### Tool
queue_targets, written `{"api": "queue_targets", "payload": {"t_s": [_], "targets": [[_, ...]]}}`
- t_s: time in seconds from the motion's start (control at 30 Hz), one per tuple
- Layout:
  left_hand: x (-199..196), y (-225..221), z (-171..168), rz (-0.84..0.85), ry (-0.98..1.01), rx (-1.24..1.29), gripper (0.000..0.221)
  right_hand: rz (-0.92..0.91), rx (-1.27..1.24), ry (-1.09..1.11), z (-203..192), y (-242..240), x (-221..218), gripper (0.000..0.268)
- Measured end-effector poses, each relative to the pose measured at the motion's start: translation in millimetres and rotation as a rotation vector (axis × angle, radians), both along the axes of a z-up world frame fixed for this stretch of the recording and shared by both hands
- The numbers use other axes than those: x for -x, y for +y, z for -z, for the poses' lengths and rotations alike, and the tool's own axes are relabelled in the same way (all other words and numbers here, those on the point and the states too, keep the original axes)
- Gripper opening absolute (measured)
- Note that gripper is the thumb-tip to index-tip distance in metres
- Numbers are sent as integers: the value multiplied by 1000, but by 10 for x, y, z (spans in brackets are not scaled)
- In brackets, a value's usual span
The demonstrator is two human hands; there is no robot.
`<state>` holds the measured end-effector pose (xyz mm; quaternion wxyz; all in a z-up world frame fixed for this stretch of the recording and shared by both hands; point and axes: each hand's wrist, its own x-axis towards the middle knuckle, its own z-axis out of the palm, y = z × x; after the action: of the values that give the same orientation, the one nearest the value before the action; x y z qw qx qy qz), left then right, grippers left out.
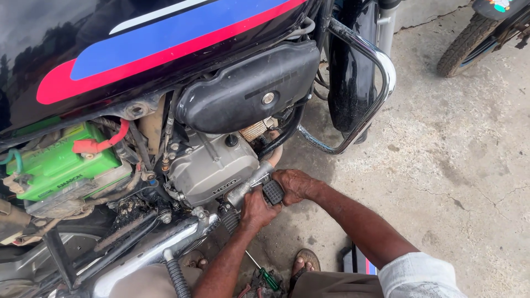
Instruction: Repairing or adjusting components on a motorcycle engine and battery compartment.
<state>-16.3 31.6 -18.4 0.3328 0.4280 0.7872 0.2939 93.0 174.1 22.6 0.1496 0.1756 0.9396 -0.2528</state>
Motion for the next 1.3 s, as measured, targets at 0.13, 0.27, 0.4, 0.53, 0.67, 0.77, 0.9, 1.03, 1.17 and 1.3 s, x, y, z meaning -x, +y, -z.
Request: {"api": "queue_targets", "payload": {"t_s": [0.13,0.27,0.4,0.53,0.67,0.77,0.9,1.03,1.17,1.3], "targets": [[-3,25,115,46,47,76,70,58,67,-138,127,36,26,58],[-32,-1,-96,49,80,102,71,133,111,-180,119,-86,-11,68],[-107,-239,-332,-4,53,121,78,656,328,153,939,-336,-291,92],[-170,-921,-644,41,12,96,70,1015,63,81,3204,-1325,-860,53],[-142,-1609,-1526,217,-69,270,61,701,218,-271,2625,-2711,-771,74],[28,-2224,-1895,396,-76,271,58,402,214,-574,1766,-3081,-635,101],[333,-2987,-1920,361,-226,118,69,371,111,-515,2525,-3056,-877,68],[332,-3075,-2041,-180,-621,5,66,477,156,-388,3081,-2808,-978,44],[321,-2851,-2193,-296,-724,-66,65,438,40,-468,2182,-2641,-474,49],[214,-2475,-2264,-337,35,211,71,12,-186,-267,2686,-2936,-96,48]]}}
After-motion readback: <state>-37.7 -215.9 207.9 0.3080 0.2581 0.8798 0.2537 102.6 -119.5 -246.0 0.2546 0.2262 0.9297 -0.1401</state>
